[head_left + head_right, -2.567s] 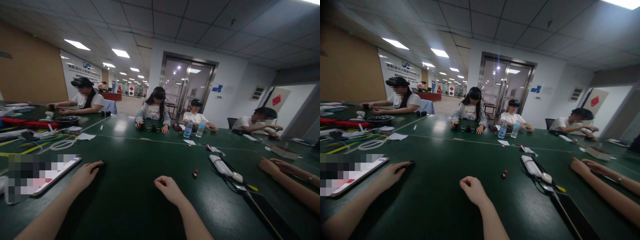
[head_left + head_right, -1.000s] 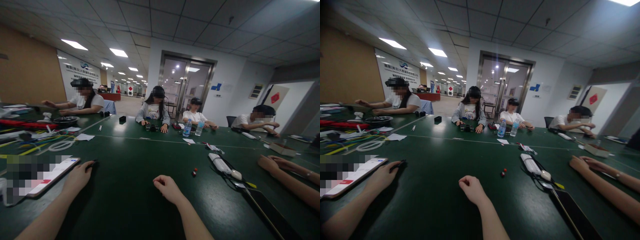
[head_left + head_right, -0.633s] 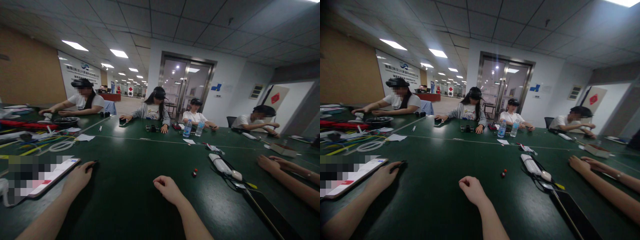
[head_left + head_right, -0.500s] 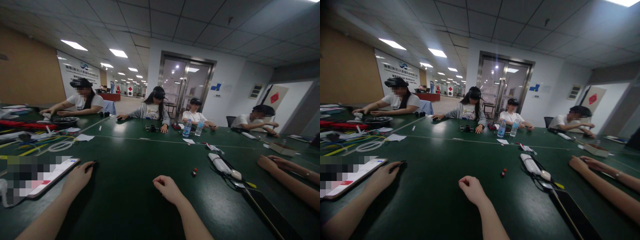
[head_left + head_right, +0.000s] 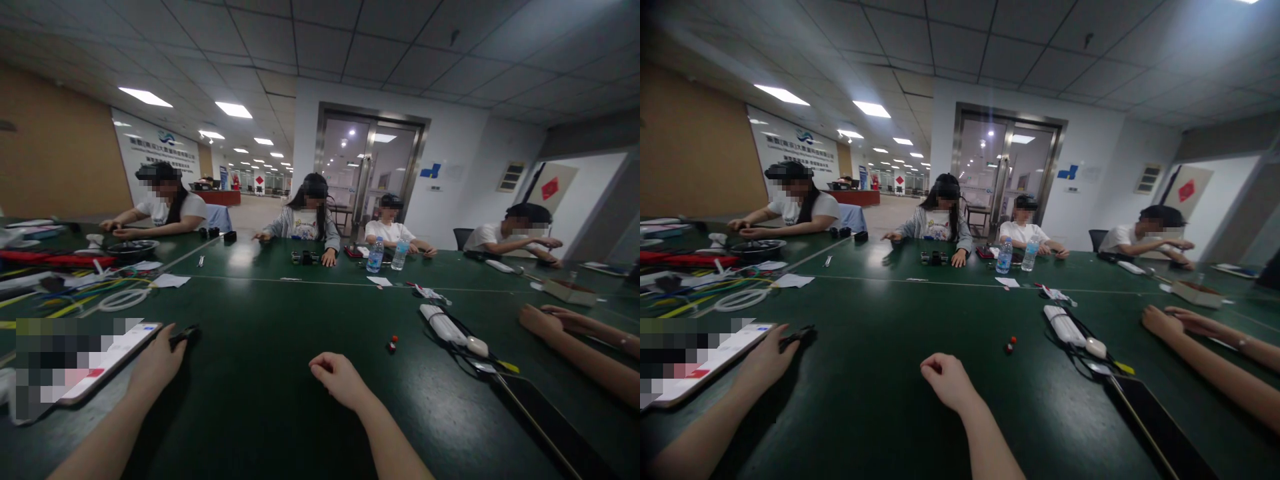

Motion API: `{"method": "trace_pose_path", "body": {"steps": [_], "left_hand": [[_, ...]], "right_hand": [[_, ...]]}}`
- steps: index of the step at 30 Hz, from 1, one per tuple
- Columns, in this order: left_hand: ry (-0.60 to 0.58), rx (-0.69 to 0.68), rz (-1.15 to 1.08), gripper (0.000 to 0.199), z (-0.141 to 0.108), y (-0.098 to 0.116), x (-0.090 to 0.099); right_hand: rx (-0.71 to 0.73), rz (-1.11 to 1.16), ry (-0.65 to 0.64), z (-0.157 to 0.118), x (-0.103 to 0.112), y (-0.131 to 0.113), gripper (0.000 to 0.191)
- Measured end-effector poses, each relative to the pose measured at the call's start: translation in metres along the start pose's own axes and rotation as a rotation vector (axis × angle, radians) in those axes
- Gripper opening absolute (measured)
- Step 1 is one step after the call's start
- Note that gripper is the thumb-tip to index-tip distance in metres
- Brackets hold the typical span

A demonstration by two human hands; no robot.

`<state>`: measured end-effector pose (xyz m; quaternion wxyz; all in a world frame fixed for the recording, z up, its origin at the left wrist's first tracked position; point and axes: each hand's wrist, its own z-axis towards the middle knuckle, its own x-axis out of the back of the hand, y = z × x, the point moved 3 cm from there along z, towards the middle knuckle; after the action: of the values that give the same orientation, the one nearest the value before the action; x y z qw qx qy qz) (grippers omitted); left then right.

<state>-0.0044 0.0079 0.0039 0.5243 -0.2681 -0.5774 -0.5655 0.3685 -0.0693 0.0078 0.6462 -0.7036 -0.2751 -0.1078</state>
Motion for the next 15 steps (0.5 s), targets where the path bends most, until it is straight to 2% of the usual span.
{"method": "trace_pose_path", "body": {"steps": [15], "left_hand": [[-0.028,0.077,0.048,0.051,0.0061,-0.0043,0.0018]], "right_hand": [[0.013,0.007,0.000,0.0026,-0.0002,0.0017,0.029]]}}
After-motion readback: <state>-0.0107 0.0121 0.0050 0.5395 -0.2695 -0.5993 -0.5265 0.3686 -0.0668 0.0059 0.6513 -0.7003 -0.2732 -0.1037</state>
